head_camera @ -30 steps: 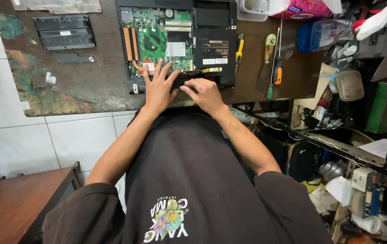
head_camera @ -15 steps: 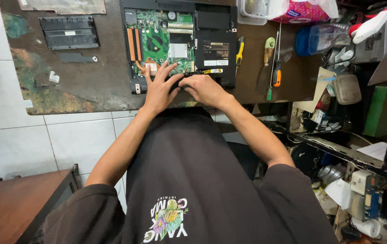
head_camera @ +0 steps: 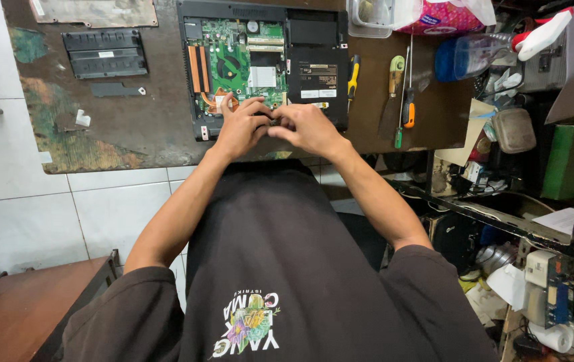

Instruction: The person removes the back cover of a laptop and uses a screwdriver to unscrew and remove the cooling fan and a small circuit board. They then use a prying tool to detach and remove the battery from the laptop chassis.

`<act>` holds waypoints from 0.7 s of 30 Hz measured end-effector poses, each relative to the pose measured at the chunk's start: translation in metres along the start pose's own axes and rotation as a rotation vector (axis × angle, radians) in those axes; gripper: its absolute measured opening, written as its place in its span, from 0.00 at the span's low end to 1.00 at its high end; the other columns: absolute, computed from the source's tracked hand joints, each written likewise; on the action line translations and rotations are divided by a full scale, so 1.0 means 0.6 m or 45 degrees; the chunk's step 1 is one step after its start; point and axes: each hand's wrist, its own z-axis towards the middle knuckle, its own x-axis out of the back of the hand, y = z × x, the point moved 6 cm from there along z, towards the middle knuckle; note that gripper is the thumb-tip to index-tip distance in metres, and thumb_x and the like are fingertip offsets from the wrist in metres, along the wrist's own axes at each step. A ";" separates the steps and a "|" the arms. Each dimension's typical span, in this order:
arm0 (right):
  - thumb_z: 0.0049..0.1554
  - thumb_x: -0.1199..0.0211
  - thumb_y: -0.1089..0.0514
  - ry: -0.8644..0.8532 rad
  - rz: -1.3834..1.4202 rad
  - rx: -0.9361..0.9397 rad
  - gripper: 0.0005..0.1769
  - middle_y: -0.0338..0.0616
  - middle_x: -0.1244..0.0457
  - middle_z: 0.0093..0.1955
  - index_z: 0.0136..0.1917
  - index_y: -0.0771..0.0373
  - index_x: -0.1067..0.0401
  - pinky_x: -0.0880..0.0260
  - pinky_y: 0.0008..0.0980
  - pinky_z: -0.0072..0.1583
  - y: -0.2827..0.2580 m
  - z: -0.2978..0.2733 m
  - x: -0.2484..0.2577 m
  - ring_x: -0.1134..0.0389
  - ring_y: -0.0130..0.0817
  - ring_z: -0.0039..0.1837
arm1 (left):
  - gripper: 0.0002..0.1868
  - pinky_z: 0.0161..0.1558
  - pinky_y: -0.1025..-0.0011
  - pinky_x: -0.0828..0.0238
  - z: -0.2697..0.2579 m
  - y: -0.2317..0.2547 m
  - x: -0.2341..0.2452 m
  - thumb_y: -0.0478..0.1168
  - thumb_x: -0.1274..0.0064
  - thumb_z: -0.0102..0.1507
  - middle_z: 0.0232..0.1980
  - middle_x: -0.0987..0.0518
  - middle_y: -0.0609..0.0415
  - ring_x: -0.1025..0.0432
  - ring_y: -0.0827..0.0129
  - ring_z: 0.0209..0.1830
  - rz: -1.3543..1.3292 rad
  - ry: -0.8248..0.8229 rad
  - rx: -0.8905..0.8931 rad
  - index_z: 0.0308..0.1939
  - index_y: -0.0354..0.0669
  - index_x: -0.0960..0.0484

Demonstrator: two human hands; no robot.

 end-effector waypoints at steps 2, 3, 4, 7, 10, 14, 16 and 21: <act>0.59 0.40 0.52 0.020 -0.075 0.013 0.08 0.43 0.35 0.36 0.46 0.57 0.27 0.29 0.41 0.45 0.008 -0.001 -0.009 0.30 0.43 0.42 | 0.05 0.64 0.44 0.66 0.000 -0.001 0.002 0.49 0.39 0.57 0.49 0.26 0.73 0.38 0.80 0.67 -0.028 0.006 -0.010 0.33 0.64 0.21; 0.62 0.45 0.52 0.040 -0.151 0.026 0.11 0.46 0.35 0.35 0.43 0.58 0.28 0.29 0.43 0.44 0.011 -0.002 -0.013 0.30 0.48 0.42 | 0.06 0.64 0.46 0.63 0.000 -0.002 0.003 0.49 0.38 0.57 0.48 0.26 0.73 0.37 0.80 0.65 -0.057 0.011 -0.021 0.33 0.62 0.20; 0.62 0.45 0.52 0.041 -0.151 0.024 0.11 0.46 0.35 0.35 0.43 0.58 0.28 0.29 0.43 0.44 0.012 -0.001 -0.015 0.30 0.48 0.42 | 0.06 0.64 0.46 0.63 0.000 -0.002 0.003 0.49 0.38 0.57 0.48 0.26 0.73 0.37 0.80 0.65 -0.057 0.010 -0.023 0.33 0.62 0.20; 0.62 0.47 0.52 0.051 -0.246 0.020 0.11 0.43 0.34 0.35 0.42 0.57 0.29 0.30 0.40 0.44 0.015 0.001 -0.012 0.29 0.44 0.43 | 0.09 0.64 0.48 0.64 0.004 -0.006 0.010 0.51 0.37 0.56 0.50 0.26 0.74 0.38 0.81 0.66 -0.116 -0.001 0.005 0.37 0.65 0.20; 0.62 0.49 0.55 -0.103 -0.331 0.028 0.08 0.43 0.34 0.37 0.46 0.57 0.31 0.30 0.43 0.43 0.016 0.000 -0.018 0.30 0.47 0.42 | 0.15 0.65 0.47 0.71 0.005 -0.003 0.028 0.52 0.43 0.62 0.55 0.25 0.70 0.38 0.79 0.68 -0.383 -0.091 0.053 0.52 0.67 0.22; 0.61 0.53 0.61 -0.231 -0.502 0.114 0.07 0.45 0.33 0.41 0.52 0.60 0.37 0.30 0.46 0.43 0.013 -0.006 -0.031 0.29 0.49 0.44 | 0.19 0.64 0.38 0.79 0.011 0.037 0.065 0.46 0.45 0.64 0.57 0.22 0.60 0.37 0.69 0.69 -0.449 -0.142 -0.024 0.59 0.59 0.24; 0.61 0.55 0.62 -0.249 -0.572 0.131 0.10 0.46 0.33 0.42 0.55 0.63 0.39 0.29 0.46 0.44 0.000 -0.007 -0.024 0.29 0.49 0.45 | 0.23 0.64 0.34 0.81 0.014 0.050 0.073 0.42 0.44 0.63 0.58 0.22 0.55 0.36 0.65 0.70 -0.480 -0.156 -0.047 0.63 0.54 0.27; 0.60 0.49 0.55 -0.275 -0.547 -0.006 0.10 0.48 0.34 0.41 0.54 0.59 0.40 0.30 0.53 0.45 -0.035 -0.005 0.011 0.30 0.54 0.45 | 0.34 0.73 0.49 0.62 0.022 0.017 0.033 0.42 0.36 0.55 0.45 0.17 0.61 0.24 0.67 0.52 -0.467 -0.114 -0.052 0.64 0.51 0.30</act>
